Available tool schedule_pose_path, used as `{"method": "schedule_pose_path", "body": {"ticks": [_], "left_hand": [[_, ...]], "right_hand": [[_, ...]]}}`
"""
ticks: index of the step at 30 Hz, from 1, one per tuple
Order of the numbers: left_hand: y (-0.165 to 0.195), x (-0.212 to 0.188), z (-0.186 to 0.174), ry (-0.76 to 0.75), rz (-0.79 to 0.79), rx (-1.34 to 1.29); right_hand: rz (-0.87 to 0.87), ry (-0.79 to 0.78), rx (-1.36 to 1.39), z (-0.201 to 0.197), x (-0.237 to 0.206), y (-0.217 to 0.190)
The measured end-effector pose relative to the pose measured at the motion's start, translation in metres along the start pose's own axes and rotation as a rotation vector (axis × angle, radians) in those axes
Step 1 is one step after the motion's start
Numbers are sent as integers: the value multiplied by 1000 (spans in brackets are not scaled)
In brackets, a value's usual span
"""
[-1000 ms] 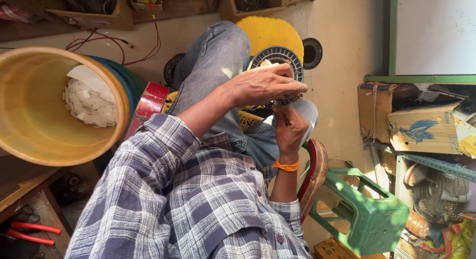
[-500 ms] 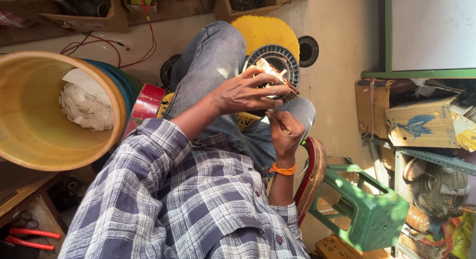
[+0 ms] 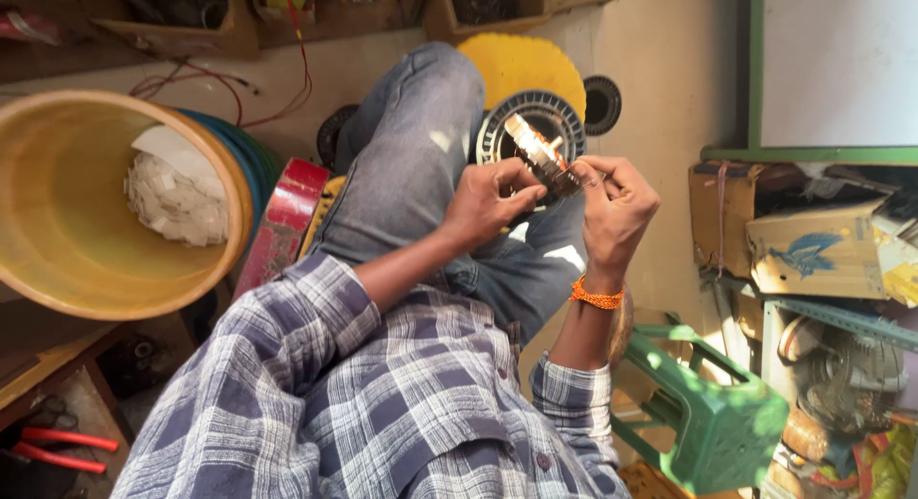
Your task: The person sits on a chair with a small motor assembly on their lap and works on it by hand, turning and fitting small components and adjusting parts of the motor housing throughout the episode.
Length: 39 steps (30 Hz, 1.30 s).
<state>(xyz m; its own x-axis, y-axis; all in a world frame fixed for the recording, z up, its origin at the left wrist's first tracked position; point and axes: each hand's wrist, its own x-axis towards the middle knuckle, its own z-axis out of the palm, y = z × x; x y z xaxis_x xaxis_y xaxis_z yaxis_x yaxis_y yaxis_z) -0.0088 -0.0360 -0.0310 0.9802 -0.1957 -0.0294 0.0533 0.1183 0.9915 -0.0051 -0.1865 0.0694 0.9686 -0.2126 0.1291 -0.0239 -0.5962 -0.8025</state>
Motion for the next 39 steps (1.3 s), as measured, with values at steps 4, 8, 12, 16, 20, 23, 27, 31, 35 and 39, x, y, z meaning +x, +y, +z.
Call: {"method": "schedule_pose_path", "body": {"ticks": [4,8,12,16,20,23,27,31,35,39], "left_hand": [[-2,2,8,46,-173,-325],[-6,1,15,81,-194,-366],[-3,5,23,128,-222,-328],[9,10,24,142,-258,-285],[38,-2,9,183,62,247],[58,4,-9,43,698,603],[65,60,-24,-485,802,796],[57,70,-30,-593,698,674],[50,64,-30,-528,675,605],[43,65,-29,-503,679,560]], "right_hand": [[93,-17,91,2,11,14],[129,-59,226,5,16,39],[178,-37,291,7,17,61],[231,29,291,5,15,75],[295,50,343,-2,7,85],[312,41,384,-9,-4,91],[364,37,504,-16,-11,86],[416,39,630,-29,-21,73],[407,6,627,-35,-32,64],[377,-39,559,-33,-43,56]]}}
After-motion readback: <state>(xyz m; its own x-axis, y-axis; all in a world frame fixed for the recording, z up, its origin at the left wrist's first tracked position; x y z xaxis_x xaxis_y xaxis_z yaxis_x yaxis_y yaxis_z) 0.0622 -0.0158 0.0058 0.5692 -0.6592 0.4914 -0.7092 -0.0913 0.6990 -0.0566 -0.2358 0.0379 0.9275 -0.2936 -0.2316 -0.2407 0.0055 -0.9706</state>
